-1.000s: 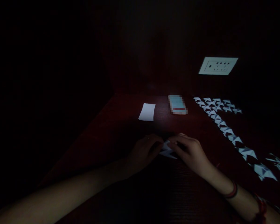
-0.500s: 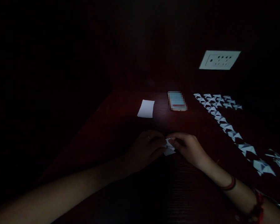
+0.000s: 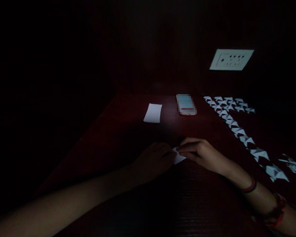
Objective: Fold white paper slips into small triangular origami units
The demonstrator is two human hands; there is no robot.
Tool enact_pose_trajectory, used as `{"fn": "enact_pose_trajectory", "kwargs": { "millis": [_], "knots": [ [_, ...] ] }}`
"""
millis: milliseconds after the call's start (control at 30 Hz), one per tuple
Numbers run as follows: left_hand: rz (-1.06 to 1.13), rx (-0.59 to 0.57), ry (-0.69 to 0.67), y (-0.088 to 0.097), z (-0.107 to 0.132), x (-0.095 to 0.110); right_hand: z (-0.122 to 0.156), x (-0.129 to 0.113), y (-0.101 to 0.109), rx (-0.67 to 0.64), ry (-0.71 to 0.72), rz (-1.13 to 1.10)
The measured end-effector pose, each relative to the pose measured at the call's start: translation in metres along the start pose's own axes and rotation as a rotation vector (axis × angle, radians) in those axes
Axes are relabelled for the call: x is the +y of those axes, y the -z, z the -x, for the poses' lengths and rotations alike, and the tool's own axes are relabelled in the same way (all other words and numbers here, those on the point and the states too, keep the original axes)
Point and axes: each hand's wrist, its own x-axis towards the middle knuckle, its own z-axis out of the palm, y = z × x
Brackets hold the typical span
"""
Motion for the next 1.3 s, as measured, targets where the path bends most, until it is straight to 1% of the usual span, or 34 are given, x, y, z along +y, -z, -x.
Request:
{"fn": "enact_pose_trajectory", "kwargs": {
  "millis": [67,167,267,467,567,667,733,833,933,1067,1133,1300],
  "knots": [
    [0.012,-0.005,-0.005,0.000,0.000,0.000,0.002,-0.002,0.002,-0.040,0.031,0.037],
    [0.043,0.001,-0.020,0.000,0.000,-0.001,0.005,-0.004,0.004,-0.075,0.034,0.131],
    [0.069,-0.022,-0.014,0.001,0.000,-0.001,0.006,-0.005,0.007,-0.101,0.037,0.199],
    [0.048,-0.052,-0.024,0.005,0.000,-0.001,0.008,-0.001,0.012,-0.162,0.103,0.204],
    [0.038,-0.027,-0.042,0.003,0.000,-0.002,0.009,0.001,0.011,-0.166,0.133,0.255],
    [0.044,0.012,-0.040,0.001,0.000,-0.004,0.011,-0.001,0.009,-0.158,0.125,0.336],
    [0.058,0.007,-0.050,0.000,0.000,-0.006,0.012,-0.004,0.007,-0.155,0.126,0.385],
    [0.065,-0.032,-0.059,0.001,-0.001,-0.008,0.013,-0.006,0.006,-0.147,0.136,0.436],
    [0.069,-0.051,-0.063,0.002,-0.003,-0.010,0.014,-0.007,0.006,-0.152,0.150,0.432],
    [0.049,-0.033,-0.123,0.002,-0.003,-0.011,0.014,-0.008,0.009,-0.184,0.159,0.375],
    [0.025,-0.051,-0.152,0.003,-0.002,-0.012,0.014,-0.009,0.010,-0.201,0.161,0.359],
    [0.002,-0.075,-0.156,0.007,-0.003,-0.011,0.018,-0.012,0.013,-0.214,0.141,0.322]
  ]
}}
